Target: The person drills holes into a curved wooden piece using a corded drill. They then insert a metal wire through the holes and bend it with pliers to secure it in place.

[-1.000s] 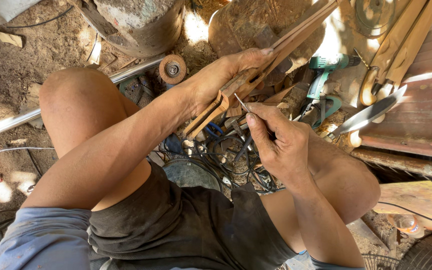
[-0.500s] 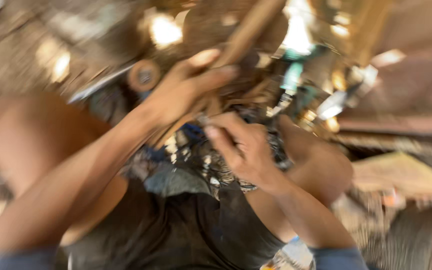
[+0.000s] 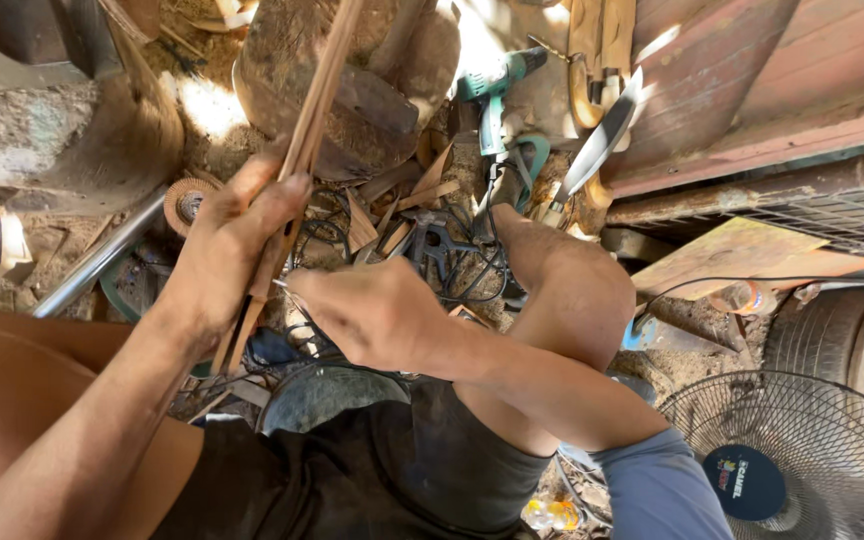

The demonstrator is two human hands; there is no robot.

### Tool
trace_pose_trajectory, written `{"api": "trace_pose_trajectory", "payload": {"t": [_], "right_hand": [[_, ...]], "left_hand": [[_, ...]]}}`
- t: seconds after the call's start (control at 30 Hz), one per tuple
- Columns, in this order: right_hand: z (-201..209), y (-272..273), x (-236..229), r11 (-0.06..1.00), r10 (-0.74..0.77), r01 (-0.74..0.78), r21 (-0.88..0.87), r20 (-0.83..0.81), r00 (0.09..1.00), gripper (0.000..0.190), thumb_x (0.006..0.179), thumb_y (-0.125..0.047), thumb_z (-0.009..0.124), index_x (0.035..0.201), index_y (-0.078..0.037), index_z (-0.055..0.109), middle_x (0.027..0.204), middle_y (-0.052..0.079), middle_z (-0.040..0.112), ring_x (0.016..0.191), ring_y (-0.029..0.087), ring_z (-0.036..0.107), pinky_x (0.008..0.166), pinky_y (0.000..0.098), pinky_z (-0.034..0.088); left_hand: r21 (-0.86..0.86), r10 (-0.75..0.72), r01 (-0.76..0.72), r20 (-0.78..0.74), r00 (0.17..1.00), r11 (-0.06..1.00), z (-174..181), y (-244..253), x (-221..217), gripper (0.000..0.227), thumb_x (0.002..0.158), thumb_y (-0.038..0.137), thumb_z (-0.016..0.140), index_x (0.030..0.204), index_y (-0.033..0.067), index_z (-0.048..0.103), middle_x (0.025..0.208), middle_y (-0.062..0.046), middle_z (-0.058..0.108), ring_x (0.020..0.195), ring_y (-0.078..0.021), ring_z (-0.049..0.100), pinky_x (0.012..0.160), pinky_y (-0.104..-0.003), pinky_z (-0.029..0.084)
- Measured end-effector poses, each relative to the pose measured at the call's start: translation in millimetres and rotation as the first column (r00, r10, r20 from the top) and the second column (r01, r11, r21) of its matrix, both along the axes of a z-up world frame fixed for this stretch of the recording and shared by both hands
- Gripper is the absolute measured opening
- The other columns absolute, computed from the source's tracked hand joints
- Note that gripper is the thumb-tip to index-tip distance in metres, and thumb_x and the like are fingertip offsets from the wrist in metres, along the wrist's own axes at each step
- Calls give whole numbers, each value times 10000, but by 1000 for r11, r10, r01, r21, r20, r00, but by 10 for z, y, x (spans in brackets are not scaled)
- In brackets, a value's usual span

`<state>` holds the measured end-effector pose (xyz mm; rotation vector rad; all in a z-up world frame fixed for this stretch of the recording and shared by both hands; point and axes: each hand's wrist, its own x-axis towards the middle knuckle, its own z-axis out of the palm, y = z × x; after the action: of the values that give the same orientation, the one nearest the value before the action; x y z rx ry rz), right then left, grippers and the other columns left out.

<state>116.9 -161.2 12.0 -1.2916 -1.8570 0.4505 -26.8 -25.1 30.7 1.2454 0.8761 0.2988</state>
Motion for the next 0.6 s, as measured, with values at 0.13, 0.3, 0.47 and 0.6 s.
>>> {"api": "trace_pose_trajectory", "payload": {"t": [0.13,0.3,0.47,0.6], "right_hand": [[-20,41,10,729,-281,-544,-415,-907,314,185,1083,-89,614,1171,60,677,600,-17,445,503,62,345,459,257,271],[15,19,-18,662,-342,-716,-220,-939,-27,290,1111,-193,550,1273,40,611,675,-18,354,558,99,365,494,277,282],[8,-8,-38,706,-243,-695,-136,-968,-57,290,1157,-182,548,1183,104,587,637,-30,362,506,69,350,456,232,284],[7,-36,-105,701,-299,-702,-125,-945,-131,291,1103,-192,535,1231,59,605,664,-3,343,522,132,376,462,278,308]], "left_hand": [[274,-25,-42,235,972,961,-62,12,10,725,1012,394,587,1615,68,348,1071,-3,604,863,-61,539,744,-199,486],[182,12,-48,192,981,982,-17,72,-19,763,989,449,613,1614,76,381,1004,12,599,794,-11,573,644,-181,540],[-35,84,-81,116,990,996,46,80,-21,734,968,467,631,1607,136,485,825,-12,618,472,-95,495,372,-252,442],[-147,116,-88,189,975,985,41,74,-21,630,995,473,634,1434,27,557,688,-26,523,441,-100,472,354,-259,405]]}}
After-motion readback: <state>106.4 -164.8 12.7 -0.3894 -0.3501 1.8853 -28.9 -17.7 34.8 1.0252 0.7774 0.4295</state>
